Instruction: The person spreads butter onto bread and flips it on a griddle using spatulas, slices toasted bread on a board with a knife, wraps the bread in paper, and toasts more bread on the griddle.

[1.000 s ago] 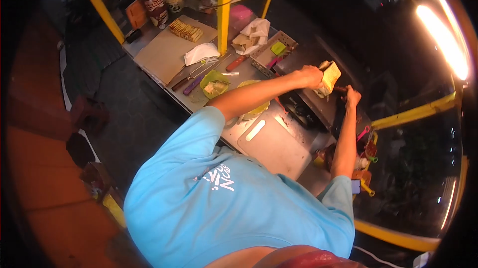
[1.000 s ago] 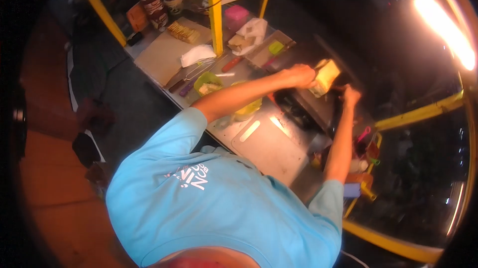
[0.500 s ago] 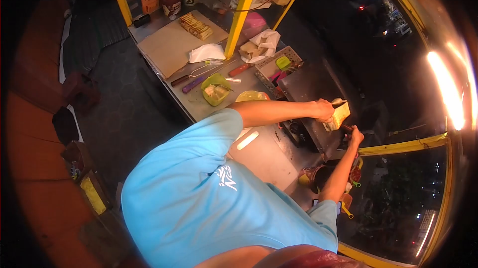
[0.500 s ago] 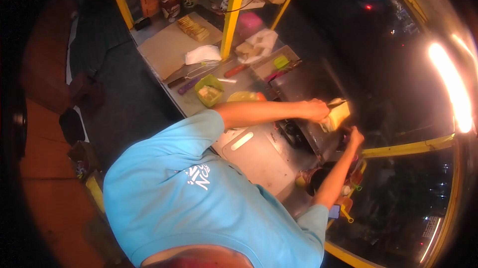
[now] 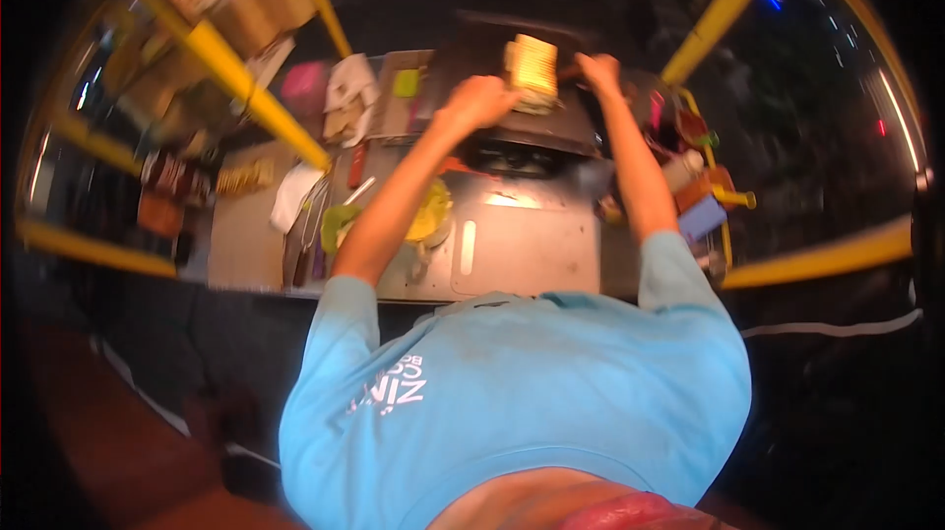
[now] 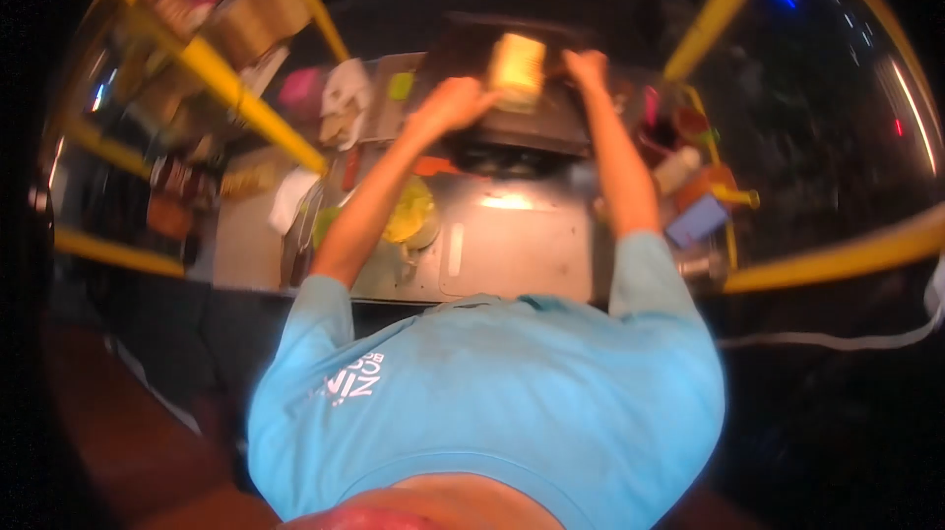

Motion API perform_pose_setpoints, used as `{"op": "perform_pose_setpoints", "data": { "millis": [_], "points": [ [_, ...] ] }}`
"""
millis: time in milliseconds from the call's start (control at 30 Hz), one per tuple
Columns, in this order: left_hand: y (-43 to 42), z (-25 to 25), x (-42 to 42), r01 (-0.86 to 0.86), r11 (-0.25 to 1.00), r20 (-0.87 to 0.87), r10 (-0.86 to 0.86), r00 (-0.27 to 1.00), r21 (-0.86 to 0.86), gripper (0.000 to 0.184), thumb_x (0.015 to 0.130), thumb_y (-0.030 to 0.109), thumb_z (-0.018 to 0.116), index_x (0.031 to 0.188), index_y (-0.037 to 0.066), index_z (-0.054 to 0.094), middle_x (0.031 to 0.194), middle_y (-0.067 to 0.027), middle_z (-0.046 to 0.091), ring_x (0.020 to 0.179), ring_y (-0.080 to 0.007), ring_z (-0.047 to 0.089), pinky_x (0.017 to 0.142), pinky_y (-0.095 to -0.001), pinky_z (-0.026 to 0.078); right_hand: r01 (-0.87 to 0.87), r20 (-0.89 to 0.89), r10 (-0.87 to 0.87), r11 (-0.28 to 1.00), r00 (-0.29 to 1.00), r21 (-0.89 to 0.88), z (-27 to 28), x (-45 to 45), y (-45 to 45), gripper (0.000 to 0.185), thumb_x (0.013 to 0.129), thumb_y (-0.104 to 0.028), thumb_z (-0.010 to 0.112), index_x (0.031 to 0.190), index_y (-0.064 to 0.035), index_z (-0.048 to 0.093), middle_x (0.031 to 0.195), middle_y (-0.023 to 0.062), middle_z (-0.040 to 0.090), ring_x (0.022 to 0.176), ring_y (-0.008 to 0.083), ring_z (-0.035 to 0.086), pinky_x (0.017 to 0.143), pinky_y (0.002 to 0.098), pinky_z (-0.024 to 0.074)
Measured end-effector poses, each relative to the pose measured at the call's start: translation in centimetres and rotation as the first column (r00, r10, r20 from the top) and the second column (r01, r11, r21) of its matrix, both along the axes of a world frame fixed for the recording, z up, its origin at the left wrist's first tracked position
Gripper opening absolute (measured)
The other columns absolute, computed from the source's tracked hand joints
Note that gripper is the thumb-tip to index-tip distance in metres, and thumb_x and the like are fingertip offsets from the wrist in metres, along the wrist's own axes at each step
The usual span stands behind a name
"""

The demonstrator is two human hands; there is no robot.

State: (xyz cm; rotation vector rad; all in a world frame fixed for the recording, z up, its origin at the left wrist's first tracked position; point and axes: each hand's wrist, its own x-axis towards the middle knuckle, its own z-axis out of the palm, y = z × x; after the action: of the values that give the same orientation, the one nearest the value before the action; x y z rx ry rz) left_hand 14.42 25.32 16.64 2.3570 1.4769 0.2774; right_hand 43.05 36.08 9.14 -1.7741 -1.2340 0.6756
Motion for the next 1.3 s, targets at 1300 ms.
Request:
{"op": "perform_pose_setpoints", "data": {
  "millis": [1300],
  "points": [
    [0.4,-2.3,-2.8,-0.204,0.976,0.499,0.213,0.840,-0.074,0.052,0.093,0.046,0.051,0.084,-0.003,0.068,0.071,-0.0177,0.067,0.070,-0.0281,0.068,0.065,-0.0398,0.049,0.065,-0.365,-0.024,0.993,0.931,0.100,1.7,5.4,-16.2,0.022,0.086,-0.019,0.061,0.085,0.0016,0.066,0.053,0.0081,0.058,0.038,0.0127,0.052,0.037,0.0242,0.0396]
  ]
}}
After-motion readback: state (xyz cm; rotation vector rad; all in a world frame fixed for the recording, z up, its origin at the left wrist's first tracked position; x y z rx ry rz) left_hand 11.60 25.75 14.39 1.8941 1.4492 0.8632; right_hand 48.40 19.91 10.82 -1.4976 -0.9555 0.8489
